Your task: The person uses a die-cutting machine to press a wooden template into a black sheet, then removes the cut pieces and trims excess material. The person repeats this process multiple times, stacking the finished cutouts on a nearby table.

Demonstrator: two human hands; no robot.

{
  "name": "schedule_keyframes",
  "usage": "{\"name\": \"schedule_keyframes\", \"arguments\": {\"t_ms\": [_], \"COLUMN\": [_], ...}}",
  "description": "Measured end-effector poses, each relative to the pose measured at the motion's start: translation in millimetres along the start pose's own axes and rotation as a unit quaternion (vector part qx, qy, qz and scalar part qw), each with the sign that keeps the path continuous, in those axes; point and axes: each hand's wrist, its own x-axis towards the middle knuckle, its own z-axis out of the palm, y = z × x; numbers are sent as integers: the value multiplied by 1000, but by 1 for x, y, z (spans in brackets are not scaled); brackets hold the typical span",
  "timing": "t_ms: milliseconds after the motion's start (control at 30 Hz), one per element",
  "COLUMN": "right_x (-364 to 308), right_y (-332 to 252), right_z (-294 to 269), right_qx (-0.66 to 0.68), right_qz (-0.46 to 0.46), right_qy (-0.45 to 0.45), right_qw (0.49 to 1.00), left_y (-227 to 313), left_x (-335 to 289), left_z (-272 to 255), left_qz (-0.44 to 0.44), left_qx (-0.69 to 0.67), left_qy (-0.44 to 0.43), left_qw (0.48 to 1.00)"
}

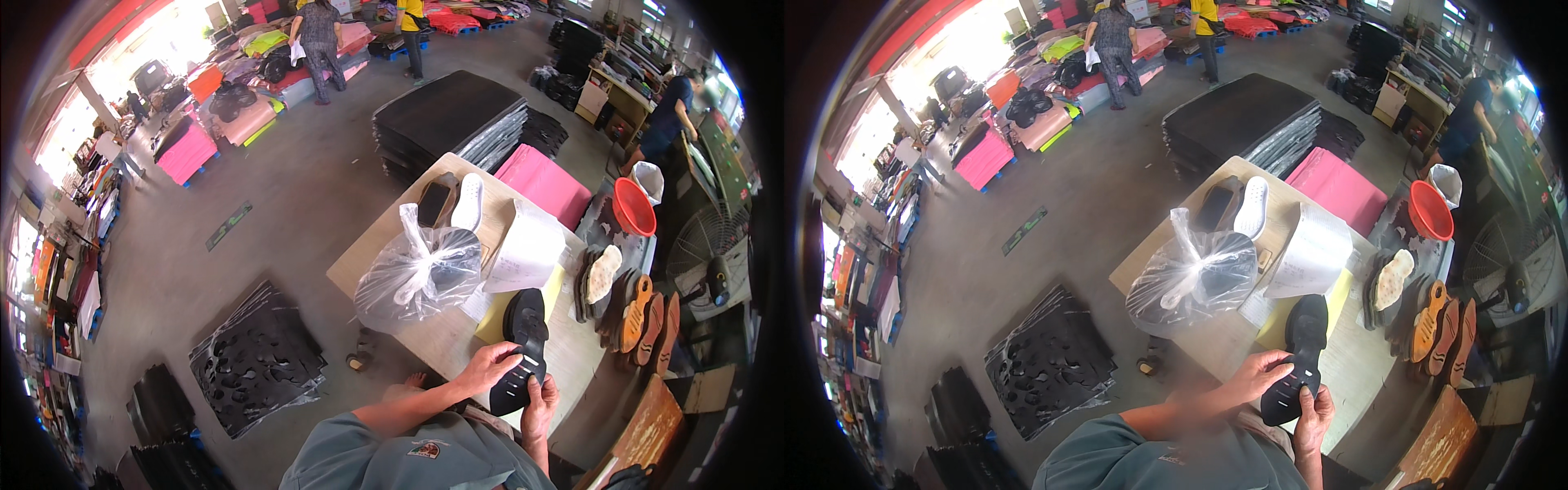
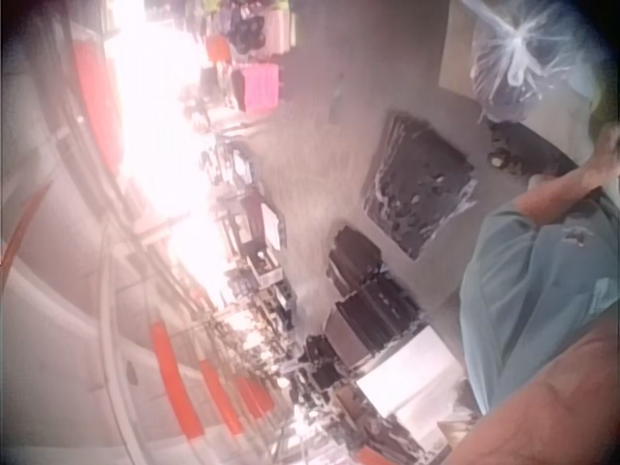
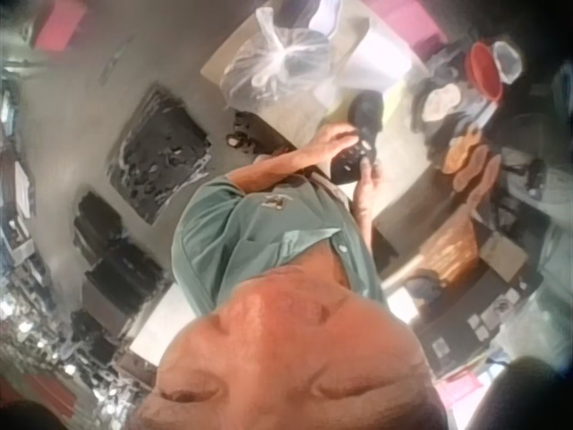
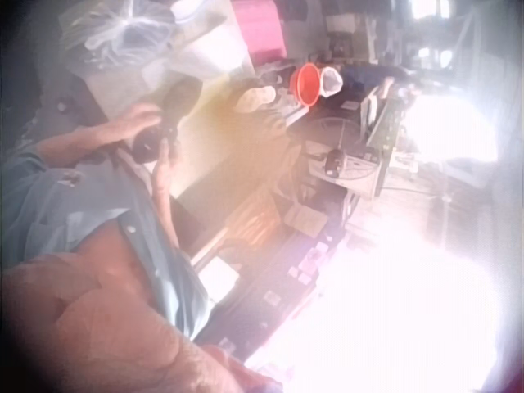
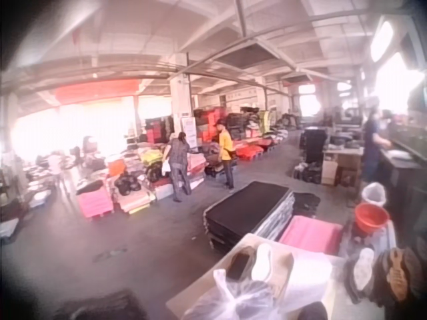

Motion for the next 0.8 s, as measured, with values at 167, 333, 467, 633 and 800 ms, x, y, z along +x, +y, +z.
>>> {"name": "schedule_keyframes", "arguments": {"t_ms": [167,333,467,633,800], "right_x": [-6,-10,-11,-13,-15], "right_y": [-1,-1,-1,-2,-2], "right_z": [1,2,2,-1,-4], "right_qx": [10,9,7,-16,-24], "right_qz": [3,8,4,21,21], "right_qy": [9,13,14,8,-1], "right_qw": [1000,1000,1000,1000,1000], "left_y": [3,7,7,4,2], "left_x": [-4,-8,-9,-7,-4], "left_z": [1,2,1,0,1], "left_qz": [-4,-9,-10,-15,-14], "left_qx": [2,3,17,10,1], "left_qy": [-4,-5,-5,-6,-4], "left_qw": [1000,1000,1000,1000,1000]}}
